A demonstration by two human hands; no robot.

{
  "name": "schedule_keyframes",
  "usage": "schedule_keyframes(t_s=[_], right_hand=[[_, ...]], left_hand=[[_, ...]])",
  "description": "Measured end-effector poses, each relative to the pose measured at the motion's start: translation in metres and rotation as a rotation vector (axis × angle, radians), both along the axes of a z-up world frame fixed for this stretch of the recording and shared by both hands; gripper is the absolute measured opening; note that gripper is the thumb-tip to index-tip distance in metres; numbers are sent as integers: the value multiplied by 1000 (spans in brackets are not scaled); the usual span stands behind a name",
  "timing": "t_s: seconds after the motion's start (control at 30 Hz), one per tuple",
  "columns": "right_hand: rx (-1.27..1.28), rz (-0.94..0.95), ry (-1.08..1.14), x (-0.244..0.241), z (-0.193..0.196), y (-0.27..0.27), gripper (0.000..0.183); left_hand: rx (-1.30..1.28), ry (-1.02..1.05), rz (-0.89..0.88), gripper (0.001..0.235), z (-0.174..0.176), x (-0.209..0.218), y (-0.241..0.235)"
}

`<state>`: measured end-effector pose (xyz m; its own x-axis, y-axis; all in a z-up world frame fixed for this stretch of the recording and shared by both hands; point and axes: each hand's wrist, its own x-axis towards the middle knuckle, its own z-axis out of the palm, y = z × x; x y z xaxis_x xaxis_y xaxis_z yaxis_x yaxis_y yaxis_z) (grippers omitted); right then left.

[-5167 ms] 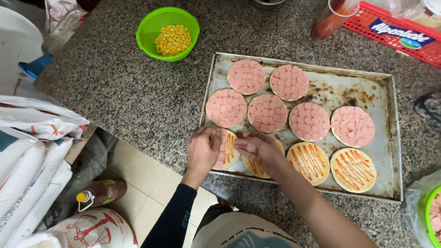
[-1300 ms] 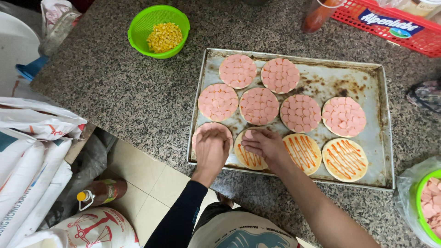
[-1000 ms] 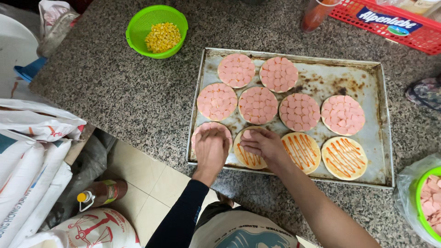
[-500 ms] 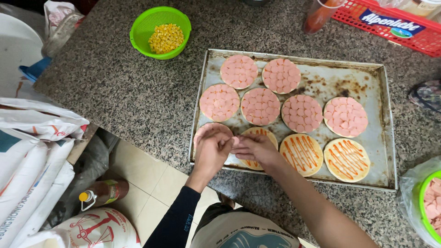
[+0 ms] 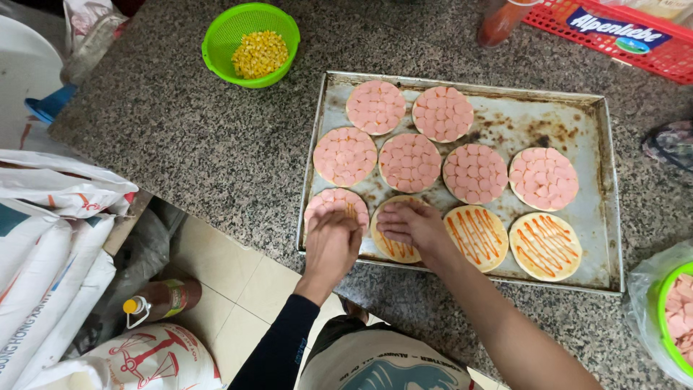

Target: The person uses chopsticks to turn donuts in a pan of oil and then by hand places pieces of sliced meat onto small rounds of dough on a tray.

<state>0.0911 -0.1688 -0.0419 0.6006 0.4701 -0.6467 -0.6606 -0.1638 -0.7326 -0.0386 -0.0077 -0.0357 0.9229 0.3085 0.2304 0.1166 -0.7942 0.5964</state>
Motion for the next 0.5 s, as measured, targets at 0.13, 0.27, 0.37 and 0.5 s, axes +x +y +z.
schedule_keyframes(t_s=[0.13, 0.27, 0.37, 0.5], right_hand=[[13, 16, 9, 1, -2, -3, 35], [4, 27, 5, 0, -4, -3, 36], [1, 19, 8, 0, -7, -1, 36], [20, 25, 19, -1, -11, -1, 35]], left_hand=[[91, 33, 54, 14, 1, 0, -2], [171, 28, 50, 14, -1, 1, -1], [172, 0, 56, 13, -2, 1, -1], [184, 21, 64, 15, -1, 0, -2]])
